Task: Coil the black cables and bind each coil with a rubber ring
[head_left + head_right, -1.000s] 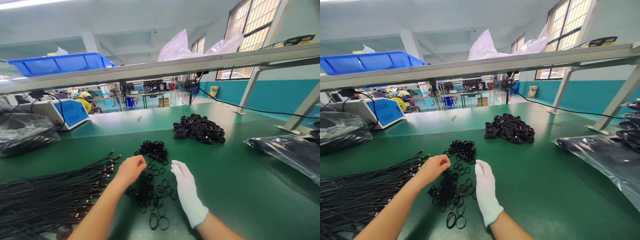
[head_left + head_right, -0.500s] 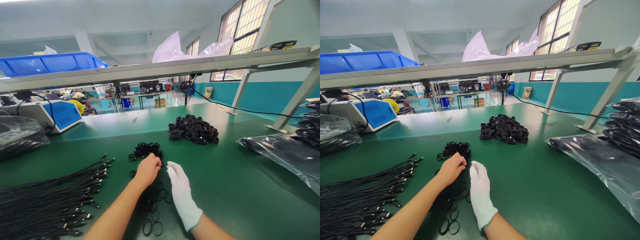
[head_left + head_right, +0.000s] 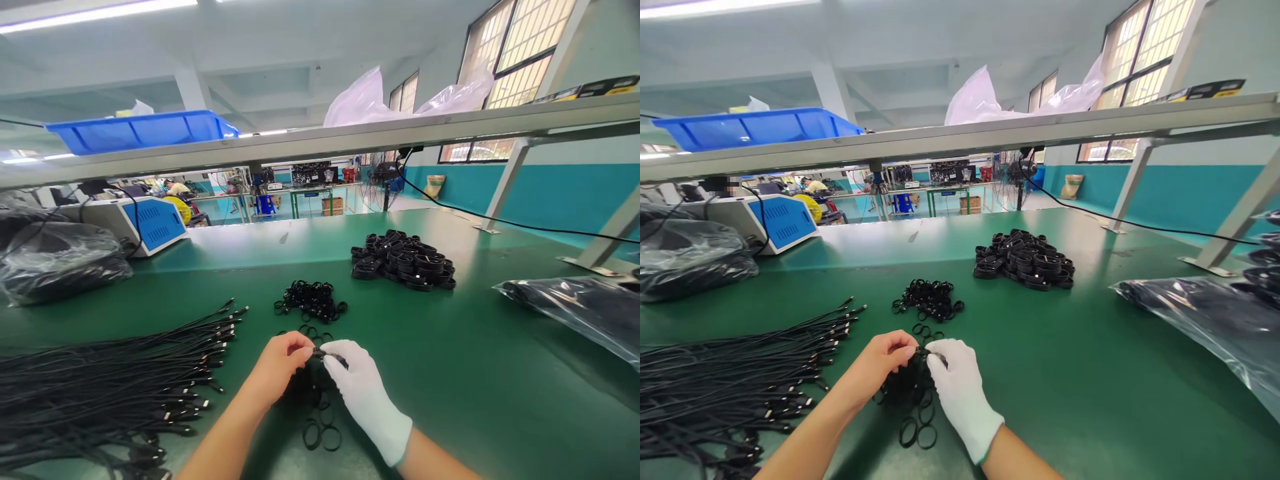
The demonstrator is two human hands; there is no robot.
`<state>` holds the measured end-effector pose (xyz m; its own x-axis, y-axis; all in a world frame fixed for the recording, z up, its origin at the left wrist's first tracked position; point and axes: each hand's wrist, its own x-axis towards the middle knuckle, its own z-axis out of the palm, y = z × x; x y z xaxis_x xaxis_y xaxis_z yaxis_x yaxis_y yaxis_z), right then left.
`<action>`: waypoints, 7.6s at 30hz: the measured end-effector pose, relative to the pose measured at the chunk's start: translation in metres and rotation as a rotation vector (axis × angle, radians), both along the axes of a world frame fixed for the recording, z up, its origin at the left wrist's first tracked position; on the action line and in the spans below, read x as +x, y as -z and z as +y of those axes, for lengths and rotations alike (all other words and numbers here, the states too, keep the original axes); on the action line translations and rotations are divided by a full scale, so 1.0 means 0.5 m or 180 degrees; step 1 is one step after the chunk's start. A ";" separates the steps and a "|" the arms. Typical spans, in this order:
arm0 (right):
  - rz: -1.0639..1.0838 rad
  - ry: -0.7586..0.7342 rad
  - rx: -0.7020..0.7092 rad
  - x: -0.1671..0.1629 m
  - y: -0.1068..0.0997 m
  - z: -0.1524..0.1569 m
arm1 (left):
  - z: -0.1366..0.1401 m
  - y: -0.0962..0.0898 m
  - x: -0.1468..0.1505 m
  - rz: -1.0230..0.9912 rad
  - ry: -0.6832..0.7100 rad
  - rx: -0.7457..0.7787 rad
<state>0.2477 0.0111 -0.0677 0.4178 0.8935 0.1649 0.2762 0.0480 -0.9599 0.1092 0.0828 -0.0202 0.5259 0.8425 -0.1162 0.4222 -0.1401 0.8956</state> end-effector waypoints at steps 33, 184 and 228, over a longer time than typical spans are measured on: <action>0.0568 -0.0791 -0.0047 -0.012 -0.020 -0.013 | -0.058 0.024 -0.005 0.0670 0.0071 0.2071; 0.0724 -0.0507 -0.0400 -0.035 0.005 -0.031 | -0.058 0.001 -0.052 0.0888 -0.0784 0.1212; 0.0550 -0.0966 -0.0105 -0.041 -0.017 -0.045 | -0.091 0.014 -0.021 0.0216 -0.0172 0.1031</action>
<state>0.2274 -0.0114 -0.0593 0.1516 0.9849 0.0838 0.0874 0.0711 -0.9936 0.0986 0.0370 -0.0271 0.4798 0.8678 0.1290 0.4941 -0.3887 0.7777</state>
